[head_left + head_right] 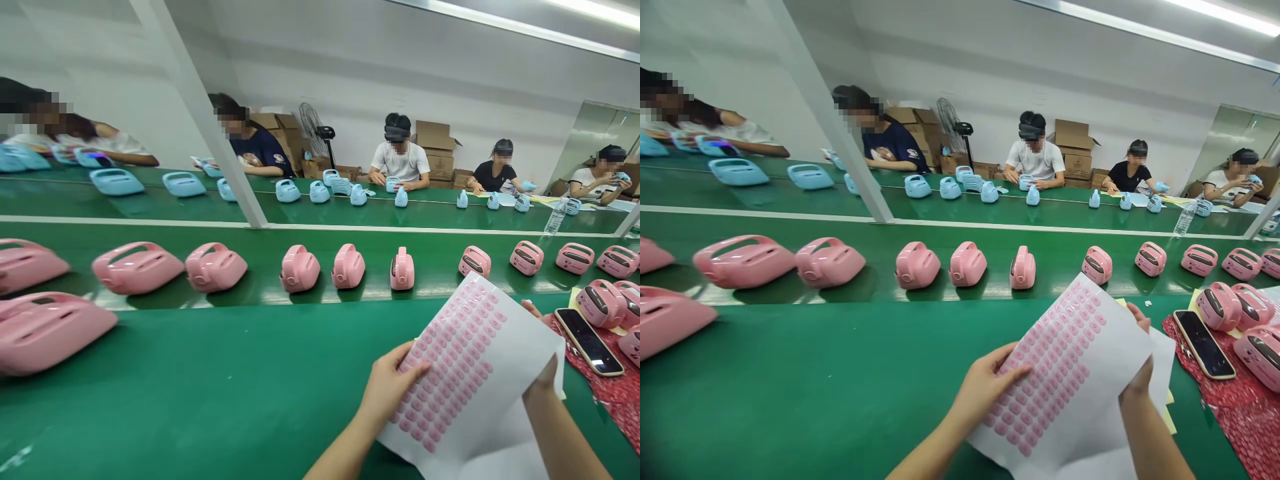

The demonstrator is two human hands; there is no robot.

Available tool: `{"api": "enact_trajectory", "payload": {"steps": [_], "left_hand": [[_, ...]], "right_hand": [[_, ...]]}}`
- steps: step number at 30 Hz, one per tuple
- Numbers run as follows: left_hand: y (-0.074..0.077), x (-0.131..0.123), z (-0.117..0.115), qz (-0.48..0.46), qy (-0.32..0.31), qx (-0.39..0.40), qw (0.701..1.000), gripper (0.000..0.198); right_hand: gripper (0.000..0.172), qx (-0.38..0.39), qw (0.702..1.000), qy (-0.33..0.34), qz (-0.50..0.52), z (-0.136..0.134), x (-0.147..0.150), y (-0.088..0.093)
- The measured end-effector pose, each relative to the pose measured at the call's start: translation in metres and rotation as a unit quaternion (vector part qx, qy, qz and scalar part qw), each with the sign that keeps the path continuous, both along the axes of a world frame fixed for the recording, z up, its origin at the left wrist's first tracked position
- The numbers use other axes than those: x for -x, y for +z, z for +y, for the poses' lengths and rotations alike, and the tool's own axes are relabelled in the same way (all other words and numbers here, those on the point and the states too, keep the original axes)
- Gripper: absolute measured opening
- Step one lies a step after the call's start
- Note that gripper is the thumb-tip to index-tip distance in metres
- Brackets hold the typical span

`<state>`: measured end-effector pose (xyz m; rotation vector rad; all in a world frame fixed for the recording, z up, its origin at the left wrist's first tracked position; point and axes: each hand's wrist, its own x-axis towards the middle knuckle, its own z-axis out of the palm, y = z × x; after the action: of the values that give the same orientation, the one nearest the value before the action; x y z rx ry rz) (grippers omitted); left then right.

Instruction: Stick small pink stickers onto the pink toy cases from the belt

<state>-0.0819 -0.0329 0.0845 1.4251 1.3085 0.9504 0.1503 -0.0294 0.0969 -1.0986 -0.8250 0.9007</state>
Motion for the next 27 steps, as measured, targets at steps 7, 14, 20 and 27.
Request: {"api": "enact_trajectory", "payload": {"steps": [7, 14, 20, 27], "left_hand": [[0.049, 0.059, 0.070, 0.137, -0.155, 0.020, 0.978, 0.034], [0.028, 0.075, 0.090, 0.162, -0.247, 0.094, 0.951, 0.038], [-0.002, 0.066, 0.091, 0.245, -0.267, 0.112, 0.925, 0.030], [-0.017, 0.034, 0.091, 0.297, -0.169, 0.033, 0.939, 0.025]], "right_hand": [[0.069, -0.044, 0.988, 0.114, -0.097, 0.037, -0.024, 0.026], [0.096, 0.044, 0.922, 0.298, -0.242, 0.051, 0.006, -0.017], [0.074, 0.098, 0.938, 0.245, -0.225, 0.055, 0.021, -0.056], [0.053, 0.116, 0.953, 0.178, -0.216, 0.066, 0.020, -0.089]]}}
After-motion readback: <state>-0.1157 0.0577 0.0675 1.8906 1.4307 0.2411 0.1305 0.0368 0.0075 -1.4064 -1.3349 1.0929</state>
